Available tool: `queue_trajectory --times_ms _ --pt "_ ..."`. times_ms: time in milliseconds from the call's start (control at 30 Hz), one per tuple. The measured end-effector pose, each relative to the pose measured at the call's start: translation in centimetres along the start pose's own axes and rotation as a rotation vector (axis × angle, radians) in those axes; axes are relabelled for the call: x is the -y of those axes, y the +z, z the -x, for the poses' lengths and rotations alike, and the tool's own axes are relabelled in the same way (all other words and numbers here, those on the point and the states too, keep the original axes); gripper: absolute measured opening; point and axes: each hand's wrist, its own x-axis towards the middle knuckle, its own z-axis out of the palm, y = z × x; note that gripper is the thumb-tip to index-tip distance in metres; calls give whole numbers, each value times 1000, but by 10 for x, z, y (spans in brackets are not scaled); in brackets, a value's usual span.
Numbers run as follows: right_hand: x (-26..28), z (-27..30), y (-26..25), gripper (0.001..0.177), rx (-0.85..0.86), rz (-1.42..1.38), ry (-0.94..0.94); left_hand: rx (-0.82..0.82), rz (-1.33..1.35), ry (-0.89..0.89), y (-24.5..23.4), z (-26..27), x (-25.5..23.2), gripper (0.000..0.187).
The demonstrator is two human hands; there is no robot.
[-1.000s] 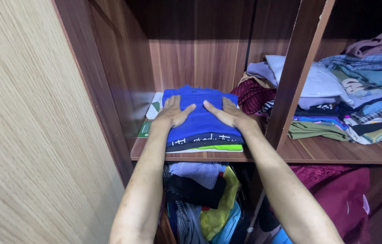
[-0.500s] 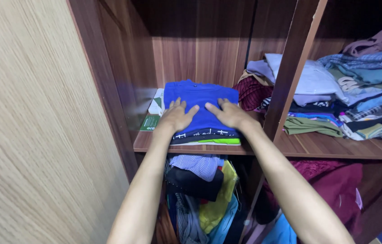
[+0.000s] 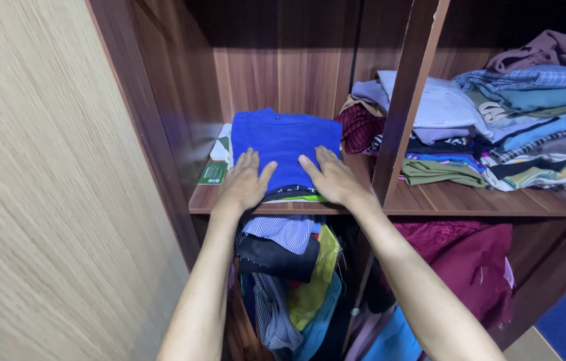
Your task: Picking up folded clothes from a bed and placing them neatly into a wardrobe shelf
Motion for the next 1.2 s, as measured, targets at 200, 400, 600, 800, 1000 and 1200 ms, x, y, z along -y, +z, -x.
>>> queue_trajectory --times_ms 200,400,600,800,1000,1200 --pt "-17 7 15 81 -101 18 -60 -72 33 3 8 15 8 80" --pt "-22 26 20 73 -176 4 -122 -218 -4 18 23 34 9 67" --pt "-29 44 26 62 -262 -24 -245 -295 -5 12 30 51 6 61" --pt "-29 62 30 53 -379 -52 -332 -332 17 -25 27 75 -12 63" --pt "-26 76 32 48 -496 44 -330 -451 -22 -39 37 94 -22 65" --pt "-23 93 27 47 -559 116 -313 -528 -7 -10 40 123 -34 63"
